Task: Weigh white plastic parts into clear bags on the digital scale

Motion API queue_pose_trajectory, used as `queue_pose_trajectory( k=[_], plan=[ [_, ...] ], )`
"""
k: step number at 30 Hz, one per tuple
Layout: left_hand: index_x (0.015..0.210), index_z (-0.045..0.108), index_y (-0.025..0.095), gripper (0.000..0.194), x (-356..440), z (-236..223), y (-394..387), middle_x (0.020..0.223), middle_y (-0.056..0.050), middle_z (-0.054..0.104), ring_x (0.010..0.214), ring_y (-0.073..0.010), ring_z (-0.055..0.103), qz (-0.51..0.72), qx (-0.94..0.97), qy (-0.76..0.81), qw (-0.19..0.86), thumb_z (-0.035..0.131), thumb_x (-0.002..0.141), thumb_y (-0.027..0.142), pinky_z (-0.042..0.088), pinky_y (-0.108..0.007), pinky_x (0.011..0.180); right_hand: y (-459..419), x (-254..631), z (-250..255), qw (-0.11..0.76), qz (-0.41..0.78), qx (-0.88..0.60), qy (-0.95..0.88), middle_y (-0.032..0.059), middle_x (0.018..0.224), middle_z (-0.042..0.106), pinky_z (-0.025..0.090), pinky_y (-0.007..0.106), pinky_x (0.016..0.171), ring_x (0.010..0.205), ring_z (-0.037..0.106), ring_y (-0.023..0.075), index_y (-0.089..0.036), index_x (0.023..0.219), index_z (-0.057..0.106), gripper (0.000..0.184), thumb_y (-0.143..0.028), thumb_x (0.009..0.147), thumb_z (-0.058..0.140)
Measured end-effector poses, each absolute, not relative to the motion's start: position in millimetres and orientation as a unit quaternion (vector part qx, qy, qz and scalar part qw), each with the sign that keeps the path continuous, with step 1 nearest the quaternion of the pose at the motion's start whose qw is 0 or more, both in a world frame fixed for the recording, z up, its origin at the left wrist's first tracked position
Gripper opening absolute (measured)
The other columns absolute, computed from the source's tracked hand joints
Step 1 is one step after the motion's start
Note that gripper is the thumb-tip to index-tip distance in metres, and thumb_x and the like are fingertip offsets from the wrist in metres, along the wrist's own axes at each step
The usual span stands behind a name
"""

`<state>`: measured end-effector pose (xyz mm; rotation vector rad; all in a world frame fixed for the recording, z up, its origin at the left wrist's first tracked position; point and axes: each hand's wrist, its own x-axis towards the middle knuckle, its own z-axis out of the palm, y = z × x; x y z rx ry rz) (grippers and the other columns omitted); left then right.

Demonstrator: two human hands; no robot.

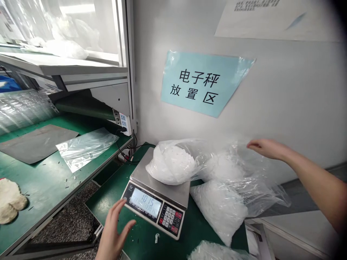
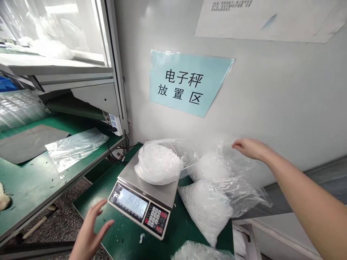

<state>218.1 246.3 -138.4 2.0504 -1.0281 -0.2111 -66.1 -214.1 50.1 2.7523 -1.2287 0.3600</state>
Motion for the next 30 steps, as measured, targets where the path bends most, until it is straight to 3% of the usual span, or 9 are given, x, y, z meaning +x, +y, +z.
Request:
queue_pose_trajectory(
  k=[3,7,9,11,13,16,20,24,30],
  plan=[
    [0.128,0.028,0.028,0.052,249,-84,213,0.127,-0.011,0.036,0.114,-0.0291,0.040,0.021,0.776,-0.479,0.410,0.050,0.081,0.032,0.042,-0.047,0.088,-160,-50,64,0.066,0.118,0.932,-0.335,0.0102,0.114,0.050,0.043,0.026,0.058,0.085,0.055,0.0189,-0.023,0.116,0.050,0.032,-0.022,0.085,0.051],
    [0.121,0.040,0.028,0.052,264,-9,132,0.136,-0.009,0.024,0.125,-0.0286,0.023,0.070,0.662,-0.670,0.328,0.059,0.074,0.015,0.029,-0.046,0.098,-103,-12,49,0.070,0.081,0.989,-0.106,0.0019,0.141,-0.001,0.022,0.052,0.094,0.124,0.014,0.0336,-0.039,0.125,0.039,0.066,-0.012,0.070,0.065],
    [0.100,0.056,0.026,0.042,269,15,89,0.131,-0.006,0.035,0.122,-0.0282,0.028,-0.005,0.617,-0.725,0.306,0.067,0.064,0.008,0.020,-0.047,0.101,-102,2,39,-0.028,0.107,0.989,-0.102,0.0016,0.141,0.008,0.016,0.055,0.094,0.125,0.010,0.0343,-0.032,0.105,0.058,0.040,-0.012,0.071,0.063],
    [0.077,0.061,0.020,0.024,279,29,54,0.117,-0.006,0.049,0.112,-0.0291,0.040,-0.081,0.602,-0.728,0.318,0.072,0.058,0.012,0.026,-0.045,0.098,-116,9,37,-0.096,0.140,0.977,-0.129,0.0062,0.135,0.026,0.020,0.053,0.094,0.122,0.020,0.0341,-0.022,0.078,0.064,0.007,-0.021,0.076,0.058],
    [0.066,0.058,0.017,0.010,297,39,32,0.094,-0.007,0.059,0.094,-0.0266,0.052,-0.102,0.610,-0.710,0.337,0.067,0.065,0.022,0.036,-0.042,0.088,-131,13,45,-0.144,0.176,0.959,-0.168,0.0119,0.125,0.038,0.030,0.051,0.090,0.110,0.039,0.0329,-0.017,0.068,0.062,0.021,-0.032,0.080,0.052],
    [0.060,0.053,0.017,0.019,323,49,24,0.064,-0.003,0.055,0.073,-0.0218,0.055,-0.116,0.636,-0.653,0.395,0.054,0.074,0.030,0.042,-0.039,0.077,-140,21,63,-0.240,0.210,0.926,-0.203,0.0106,0.112,0.049,0.043,0.044,0.079,0.084,0.056,0.0244,-0.016,0.068,0.061,0.030,-0.044,0.078,0.053],
    [0.069,0.048,0.017,0.024,337,46,39,0.066,-0.001,0.056,0.068,-0.0172,0.057,-0.180,0.627,-0.575,0.494,0.047,0.078,0.039,0.047,-0.033,0.069,-126,31,68,-0.362,0.270,0.866,-0.213,0.0080,0.116,0.046,0.047,0.034,0.079,0.091,0.055,0.0199,-0.020,0.098,0.055,0.035,-0.050,0.083,0.044],
    [0.097,0.043,0.021,0.028,336,31,60,0.096,-0.006,0.057,0.091,-0.0181,0.056,-0.231,0.592,-0.508,0.581,0.047,0.079,0.042,0.045,-0.036,0.080,-116,21,44,-0.435,0.295,0.817,-0.236,0.0143,0.133,0.024,0.041,0.039,0.088,0.113,0.041,0.0221,-0.027,0.131,0.012,0.072,-0.054,0.077,0.052],
    [0.133,0.009,0.024,0.091,331,16,67,0.128,-0.016,0.038,0.119,-0.0261,0.035,-0.333,0.542,-0.497,0.589,0.068,0.065,0.042,0.032,-0.043,0.095,-111,35,24,-0.499,0.222,0.806,-0.230,0.0176,0.138,0.009,0.025,0.048,0.097,0.126,0.014,0.0259,-0.022,0.135,-0.002,0.110,-0.053,0.059,0.071]
  ],
)
